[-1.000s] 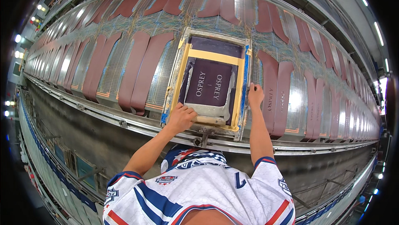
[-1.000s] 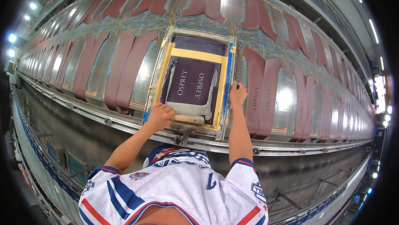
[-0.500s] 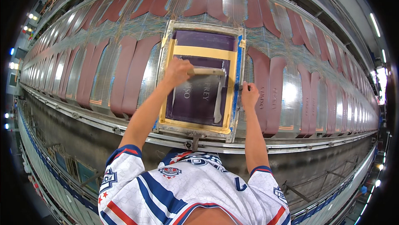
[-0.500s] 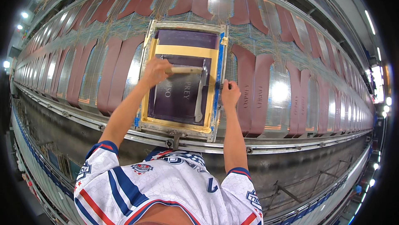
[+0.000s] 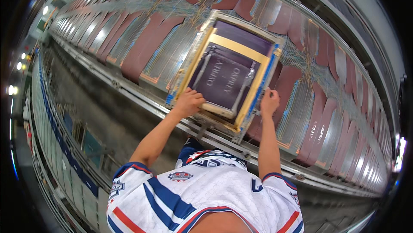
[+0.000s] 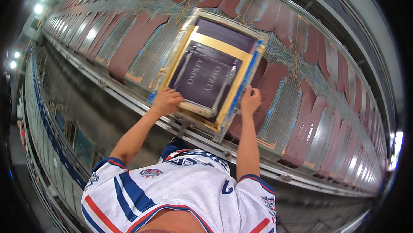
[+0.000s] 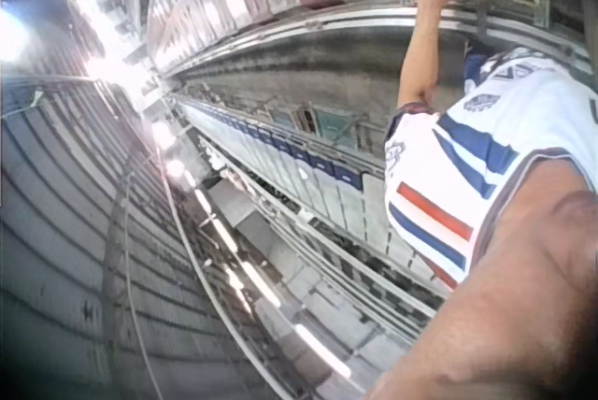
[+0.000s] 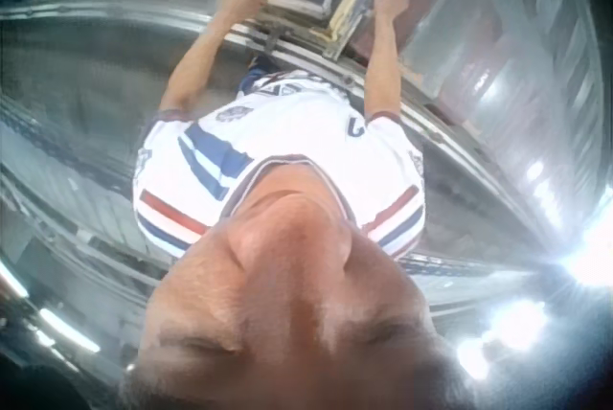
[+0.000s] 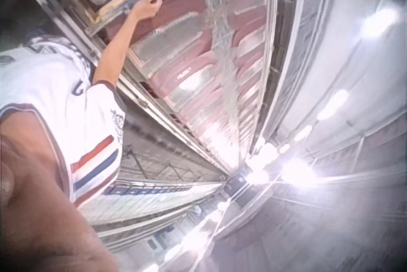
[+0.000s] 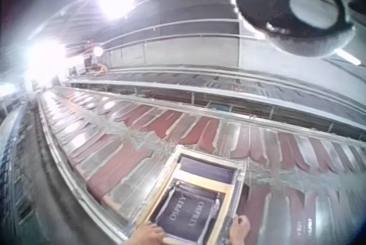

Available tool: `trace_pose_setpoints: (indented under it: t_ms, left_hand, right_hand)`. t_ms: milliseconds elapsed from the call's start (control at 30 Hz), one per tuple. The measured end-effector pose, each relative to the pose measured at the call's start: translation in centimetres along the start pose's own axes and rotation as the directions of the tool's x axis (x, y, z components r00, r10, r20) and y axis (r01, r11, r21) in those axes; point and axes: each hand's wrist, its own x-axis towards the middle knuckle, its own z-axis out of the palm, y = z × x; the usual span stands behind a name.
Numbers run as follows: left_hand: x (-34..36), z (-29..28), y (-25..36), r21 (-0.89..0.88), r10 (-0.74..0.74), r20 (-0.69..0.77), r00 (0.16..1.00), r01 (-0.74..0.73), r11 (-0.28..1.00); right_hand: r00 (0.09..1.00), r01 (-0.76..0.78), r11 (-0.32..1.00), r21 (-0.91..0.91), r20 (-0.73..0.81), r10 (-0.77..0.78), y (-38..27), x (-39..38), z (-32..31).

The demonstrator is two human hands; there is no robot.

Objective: The person performs screen printing on a series of fabric pieces laid out on a conveyor. They position a screen frame over each piece and use a squeegee to pull ink across the screen, transferring the design onto the fabric. The process is repeated for multiple items along the line.

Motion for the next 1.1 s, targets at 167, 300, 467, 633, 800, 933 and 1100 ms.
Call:
trace_pose_setpoints:
  t_ms: [167,300,467,633,800,933,1100]
  left_hand:
    - [-0.8,-0.3,-3.3,-0.067,-0.054,0.066,0.996,0.058,0.996]
    - [1.1,-1.2,-3.4,-0.106,-0.060,0.113,0.992,0.072,0.992]
    - [0.8,-1.5,-5.4,-0.092,0.050,0.145,0.988,-0.036,0.995]
    - [5.4,-1.1,-9.0,-0.168,0.056,0.233,0.971,-0.017,0.986]
    - [15.3,0.2,-14.1,-0.093,0.016,0.196,0.980,0.003,0.996]
    - [22.1,1.3,-16.8,-0.077,0.041,0.222,0.974,-0.024,0.997]
    - [22.5,2.8,-16.9,-0.104,0.029,0.206,0.978,-0.008,0.995]
  right_hand:
    - [1.000,0.026,0.998,0.058,0.007,-0.026,-0.5,-1.2,4.0]
    - [0.986,-0.149,0.988,0.041,0.088,0.145,-1.7,-0.6,2.5]
    - [0.995,-0.092,0.996,-0.009,0.044,0.092,-2.3,-0.8,4.5]
    - [0.954,-0.183,0.953,-0.241,0.189,0.231,-2.7,-0.7,4.2]
    - [0.864,0.329,0.944,0.002,0.403,-0.302,-8.4,3.9,5.9]
    - [0.534,0.471,0.848,-0.241,0.843,-0.057,-17.1,9.2,8.5]
    - [0.585,0.610,0.755,-0.241,0.779,-0.224,-12.6,8.7,12.2]
